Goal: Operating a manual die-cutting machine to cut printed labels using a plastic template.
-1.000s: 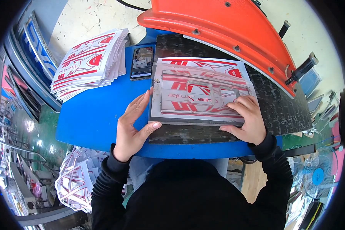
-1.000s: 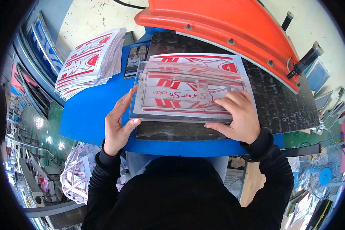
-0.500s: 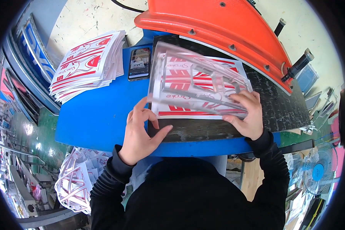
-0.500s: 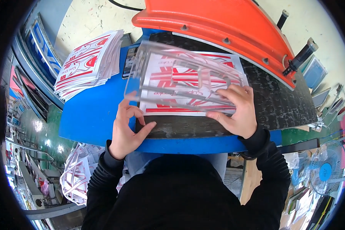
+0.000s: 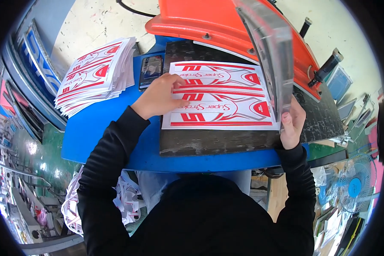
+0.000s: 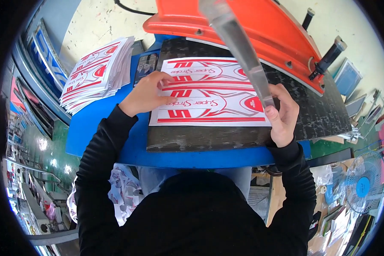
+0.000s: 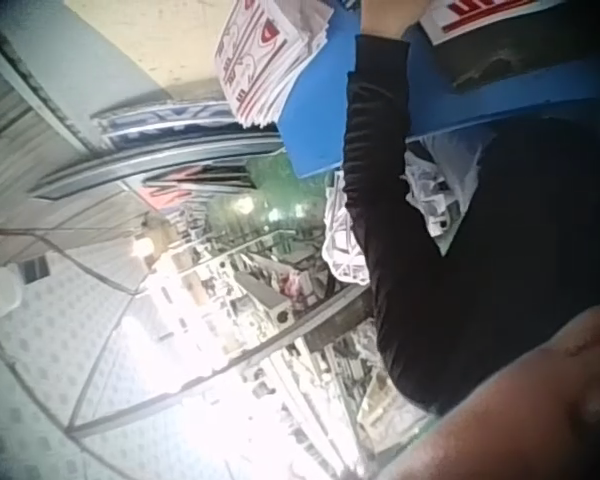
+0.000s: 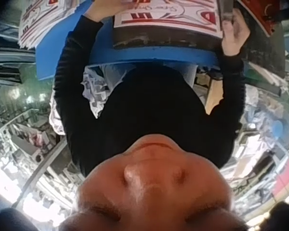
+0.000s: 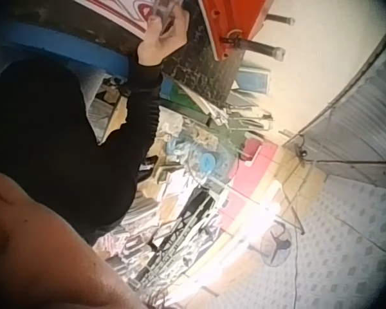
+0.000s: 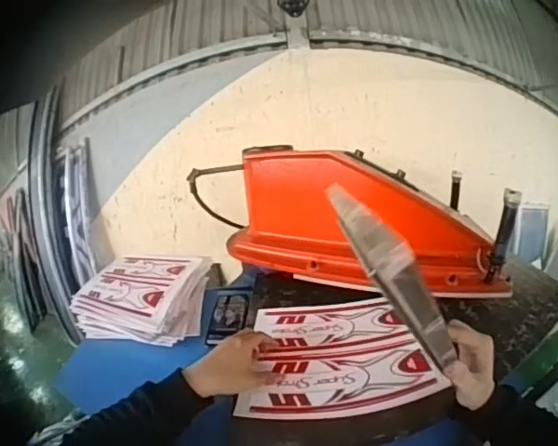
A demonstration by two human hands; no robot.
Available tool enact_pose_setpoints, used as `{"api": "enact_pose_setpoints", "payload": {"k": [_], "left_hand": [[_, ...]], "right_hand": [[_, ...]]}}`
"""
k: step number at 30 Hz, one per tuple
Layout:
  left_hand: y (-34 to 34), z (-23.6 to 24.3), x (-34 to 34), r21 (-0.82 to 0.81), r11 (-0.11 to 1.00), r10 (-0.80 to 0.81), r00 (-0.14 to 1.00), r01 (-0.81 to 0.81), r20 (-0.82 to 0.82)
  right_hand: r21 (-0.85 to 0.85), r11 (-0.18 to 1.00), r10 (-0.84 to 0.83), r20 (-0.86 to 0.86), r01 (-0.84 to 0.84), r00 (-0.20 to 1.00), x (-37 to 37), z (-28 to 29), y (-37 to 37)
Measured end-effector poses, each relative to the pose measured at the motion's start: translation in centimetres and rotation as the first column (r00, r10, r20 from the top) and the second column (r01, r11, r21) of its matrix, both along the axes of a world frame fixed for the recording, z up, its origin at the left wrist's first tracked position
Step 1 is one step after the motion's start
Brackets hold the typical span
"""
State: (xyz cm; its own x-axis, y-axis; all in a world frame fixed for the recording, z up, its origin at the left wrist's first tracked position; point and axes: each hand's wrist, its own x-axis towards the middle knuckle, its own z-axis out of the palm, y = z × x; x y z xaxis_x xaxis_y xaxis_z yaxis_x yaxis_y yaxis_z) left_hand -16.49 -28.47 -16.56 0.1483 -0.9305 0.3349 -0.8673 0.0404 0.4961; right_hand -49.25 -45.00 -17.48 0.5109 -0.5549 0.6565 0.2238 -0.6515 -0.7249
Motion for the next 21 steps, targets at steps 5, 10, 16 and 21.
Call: {"api": "enact_pose_setpoints", "payload": {"k": [5,10,16,21], "left_hand": [[-0.8,0.8,-0.4,0.169,0.982,-0.070,0.995,0.081,-0.072],[0.0,1.5,-3.8,0.001,0.982,-0.187,0.982,0.187,0.035],[3.7,1.8,-7.1,-0.276,0.898,-0.312,0.939,0.342,0.148],[6.5,0.7,-4.3,-0.328,0.916,0.095,0.918,-0.233,-0.386]], "right_hand": [[0.122,0.992,-0.023,0.085,0.013,0.996,-0.6,0.1,0.3],[0.132,0.991,-0.027,0.118,0.012,0.993,-0.7,0.4,0.5],[0.139,0.990,-0.013,0.114,-0.003,0.993,-0.9,-0.3,-0.2],[0.183,0.983,-0.007,0.190,-0.029,0.982,-1.2,-1.5,-0.7]]}}
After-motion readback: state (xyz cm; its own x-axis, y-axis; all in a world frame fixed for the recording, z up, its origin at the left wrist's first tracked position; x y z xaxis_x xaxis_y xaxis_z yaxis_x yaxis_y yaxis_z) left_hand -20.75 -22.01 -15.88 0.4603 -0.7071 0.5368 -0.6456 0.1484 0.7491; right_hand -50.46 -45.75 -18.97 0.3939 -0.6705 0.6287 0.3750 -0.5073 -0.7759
